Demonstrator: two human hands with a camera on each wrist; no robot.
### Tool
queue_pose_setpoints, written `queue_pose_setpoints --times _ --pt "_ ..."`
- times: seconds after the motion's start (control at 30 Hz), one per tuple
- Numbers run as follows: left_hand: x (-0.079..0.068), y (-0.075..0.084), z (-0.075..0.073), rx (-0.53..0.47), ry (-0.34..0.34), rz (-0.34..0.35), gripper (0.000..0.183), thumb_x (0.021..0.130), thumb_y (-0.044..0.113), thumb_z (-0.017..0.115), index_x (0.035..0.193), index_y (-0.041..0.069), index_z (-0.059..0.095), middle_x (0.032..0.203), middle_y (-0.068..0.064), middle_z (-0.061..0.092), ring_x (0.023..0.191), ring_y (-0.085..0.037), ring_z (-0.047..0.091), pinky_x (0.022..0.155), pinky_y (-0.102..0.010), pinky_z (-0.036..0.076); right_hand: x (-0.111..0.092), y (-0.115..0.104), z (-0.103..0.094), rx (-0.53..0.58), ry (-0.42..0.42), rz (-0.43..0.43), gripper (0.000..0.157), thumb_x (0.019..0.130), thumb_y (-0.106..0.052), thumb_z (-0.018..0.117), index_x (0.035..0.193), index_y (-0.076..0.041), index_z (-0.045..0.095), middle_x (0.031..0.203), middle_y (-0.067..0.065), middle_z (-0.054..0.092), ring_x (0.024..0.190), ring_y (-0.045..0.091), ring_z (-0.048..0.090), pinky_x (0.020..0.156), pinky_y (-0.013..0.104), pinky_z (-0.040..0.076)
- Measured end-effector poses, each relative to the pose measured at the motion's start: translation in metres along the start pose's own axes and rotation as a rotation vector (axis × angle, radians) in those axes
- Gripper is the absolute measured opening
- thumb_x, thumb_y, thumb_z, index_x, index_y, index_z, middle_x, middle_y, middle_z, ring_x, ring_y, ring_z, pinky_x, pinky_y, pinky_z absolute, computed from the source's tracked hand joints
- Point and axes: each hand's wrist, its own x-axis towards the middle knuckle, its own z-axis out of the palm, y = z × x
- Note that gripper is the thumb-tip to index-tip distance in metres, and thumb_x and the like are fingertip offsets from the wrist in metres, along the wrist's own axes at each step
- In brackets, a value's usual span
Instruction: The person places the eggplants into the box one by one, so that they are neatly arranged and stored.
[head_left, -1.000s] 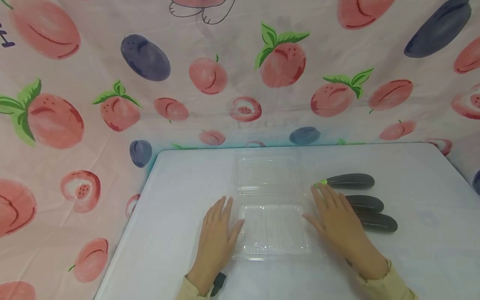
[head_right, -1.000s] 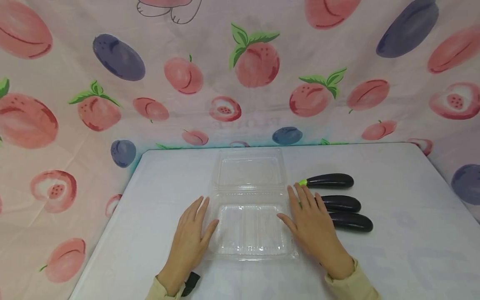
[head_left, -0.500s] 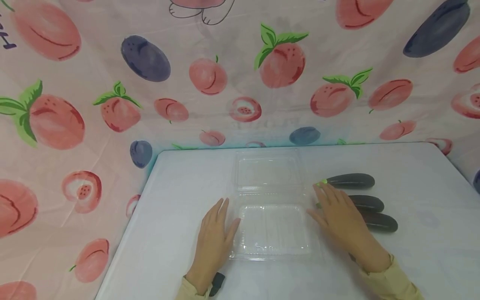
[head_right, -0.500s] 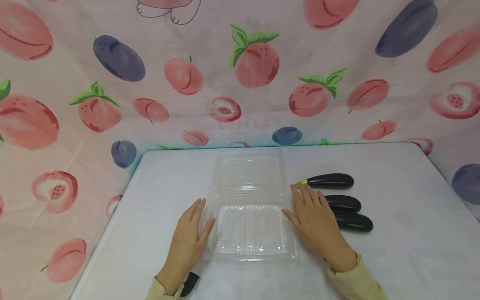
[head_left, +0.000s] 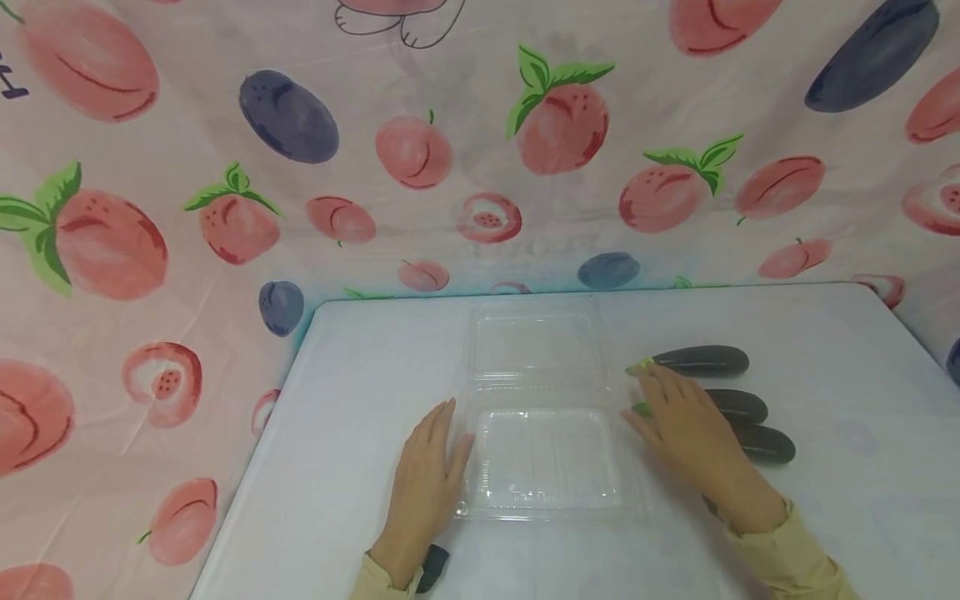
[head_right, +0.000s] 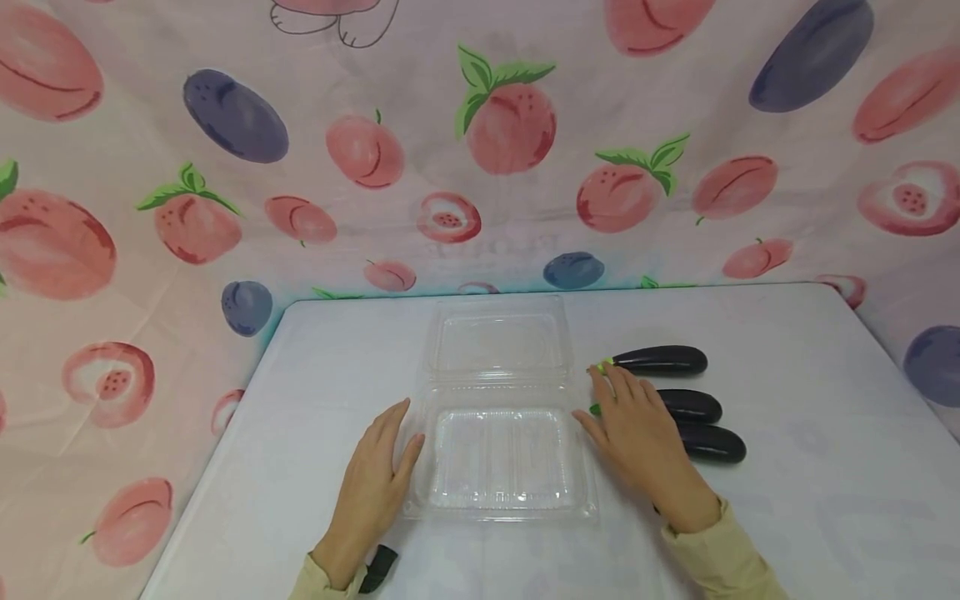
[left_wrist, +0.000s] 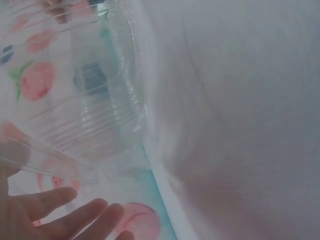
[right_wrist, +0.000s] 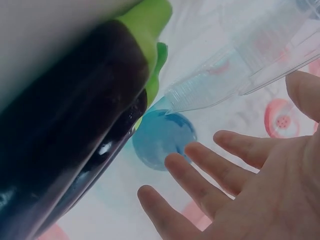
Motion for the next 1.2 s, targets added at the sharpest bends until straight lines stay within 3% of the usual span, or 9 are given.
queue_pose_setpoints --times 0.23,0.63,1.2 --pt "0.000 -0.001 0.000 -0.038 0.004 -0.018 0.054 0.103 0.040 0.051 0.146 0.006 0.045 0.141 -0.015 0.054 0.130 -0.033 0.053 0.107 -0.049 0.046 0.002 0.002 -0.001 0.006 -0.012 0.013 0.060 0.102 -0.034 0.054 0.143 0.007 0.041 0.145 0.031 0.043 0.132 0.048 0.042 0.110 0.063 0.035" --pt "0.000 -0.001 -0.001 -0.112 -0.033 -0.110 0.054 0.103 0.043 0.049 0.147 0.013 0.045 0.137 -0.009 0.057 0.126 -0.027 0.057 0.105 -0.046 0.049 0.001 0.012 0.001 0.011 0.004 0.003 0.058 0.101 -0.032 0.057 0.139 0.009 0.043 0.142 0.032 0.047 0.131 0.048 0.044 0.109 0.063 0.036" --pt "0.002 -0.006 0.002 -0.270 -0.053 -0.161 0.049 0.103 0.041 0.051 0.144 0.015 0.048 0.132 -0.004 0.062 0.118 -0.023 0.062 0.099 -0.044 0.053 0.000 0.022 0.003 -0.021 0.069 -0.063 0.051 0.091 -0.018 0.070 0.128 0.011 0.050 0.123 0.031 0.057 0.116 0.048 0.054 0.095 0.062 0.047"
